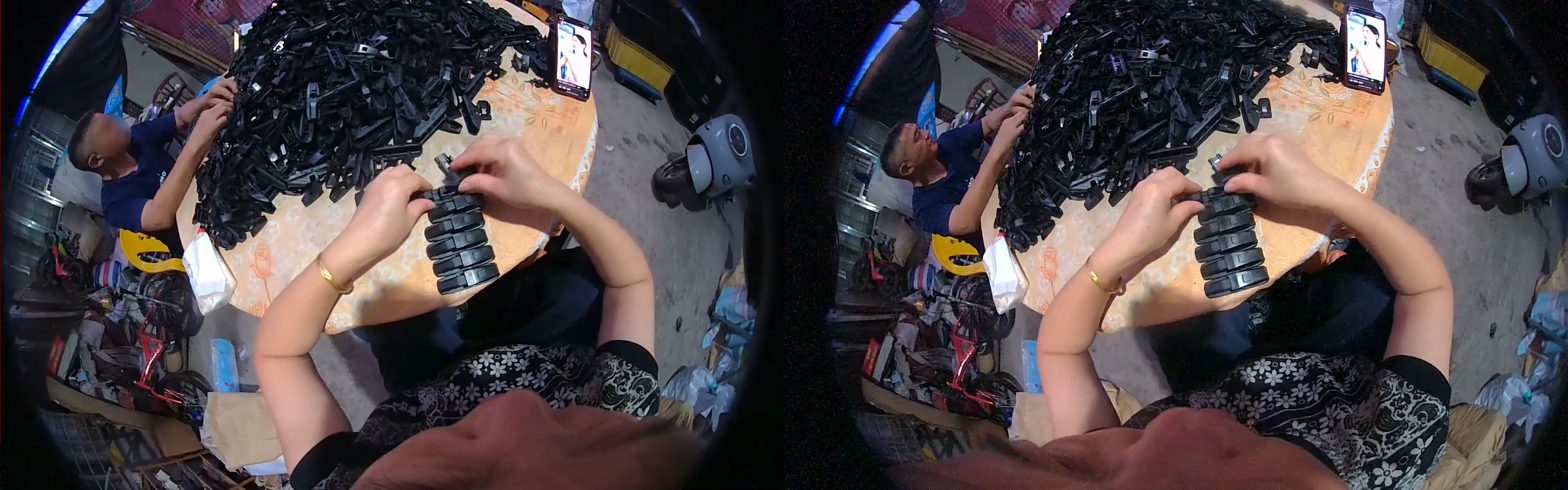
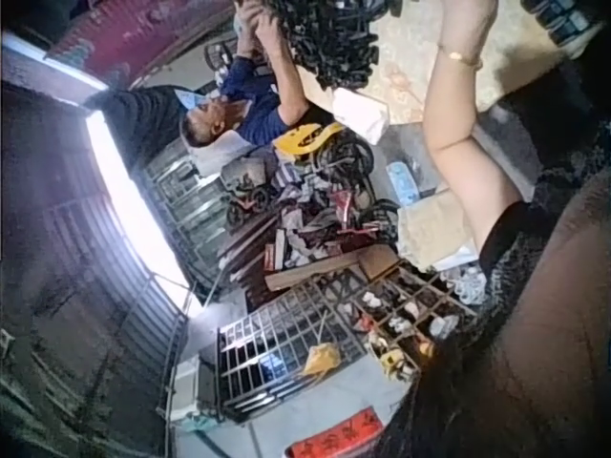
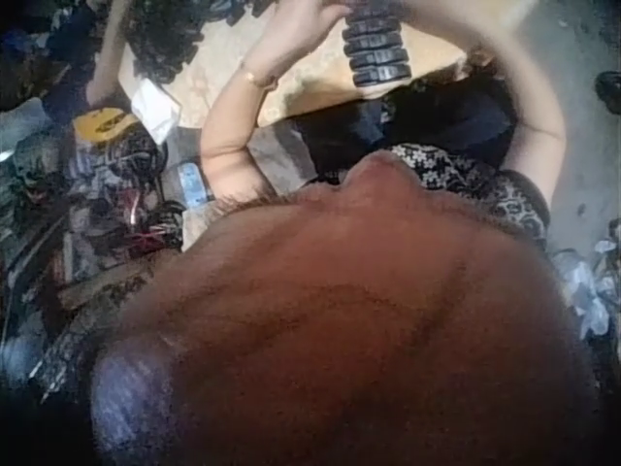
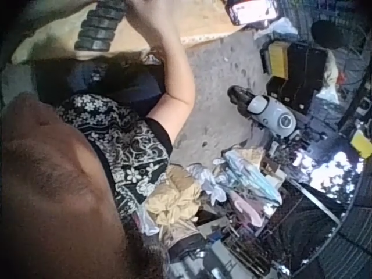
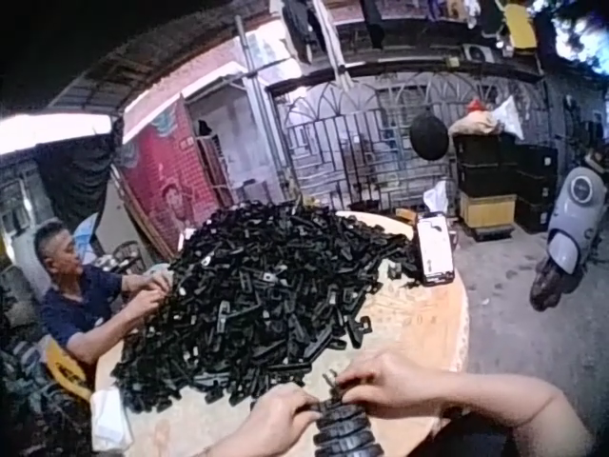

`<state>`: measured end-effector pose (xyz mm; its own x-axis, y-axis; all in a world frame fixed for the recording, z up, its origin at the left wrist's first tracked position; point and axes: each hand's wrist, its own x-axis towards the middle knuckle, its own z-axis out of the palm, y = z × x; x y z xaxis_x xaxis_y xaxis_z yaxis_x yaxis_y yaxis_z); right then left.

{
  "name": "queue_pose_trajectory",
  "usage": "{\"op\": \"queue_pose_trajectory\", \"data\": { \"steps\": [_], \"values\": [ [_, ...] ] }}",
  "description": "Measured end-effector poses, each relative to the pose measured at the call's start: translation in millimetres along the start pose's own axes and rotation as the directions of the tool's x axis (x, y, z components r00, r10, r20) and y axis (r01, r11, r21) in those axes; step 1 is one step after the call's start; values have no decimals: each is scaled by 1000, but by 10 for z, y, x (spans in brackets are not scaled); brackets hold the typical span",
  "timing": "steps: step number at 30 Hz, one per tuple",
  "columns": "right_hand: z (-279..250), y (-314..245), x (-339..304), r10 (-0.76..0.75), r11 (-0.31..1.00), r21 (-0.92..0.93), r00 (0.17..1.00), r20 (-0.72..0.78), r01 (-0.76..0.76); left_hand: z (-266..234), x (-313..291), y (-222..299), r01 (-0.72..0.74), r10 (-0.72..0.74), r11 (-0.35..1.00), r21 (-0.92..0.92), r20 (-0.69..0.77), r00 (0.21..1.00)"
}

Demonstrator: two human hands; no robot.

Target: The person picks up plastic pieces from a table, snaps them together by hand to assemble parts, and stacks the assembled parts on the table.

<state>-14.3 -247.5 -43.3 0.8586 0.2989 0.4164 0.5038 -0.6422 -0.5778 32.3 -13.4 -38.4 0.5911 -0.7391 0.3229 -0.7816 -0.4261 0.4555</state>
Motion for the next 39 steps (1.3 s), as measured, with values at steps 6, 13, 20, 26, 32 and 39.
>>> {"op": "queue_pose_trajectory", "data": {
  "steps": [6,13,20,26,32,39],
  "values": [
    [-45,-55,-6,119,993,-17,971,208,-118,-23,-42,94,110,-108,991,-76,30,994],
    [-90,-90,-94,-136,967,-193,978,158,166,-28,-46,134,105,-102,988,-115,30,994],
    [18,-38,-69,-229,956,-149,959,169,254,58,-13,105,54,-56,994,-99,-15,998],
    [45,-84,-20,-253,952,-125,950,183,278,87,-36,76,57,-60,992,-116,-20,998],
    [55,-121,-10,-7,1000,-27,973,231,14,-68,69,-23,-88,105,979,184,-82,991],
    [204,5,111,-28,970,-239,998,62,42,-56,282,-437,-19,175,888,459,-300,938]
  ]
}}
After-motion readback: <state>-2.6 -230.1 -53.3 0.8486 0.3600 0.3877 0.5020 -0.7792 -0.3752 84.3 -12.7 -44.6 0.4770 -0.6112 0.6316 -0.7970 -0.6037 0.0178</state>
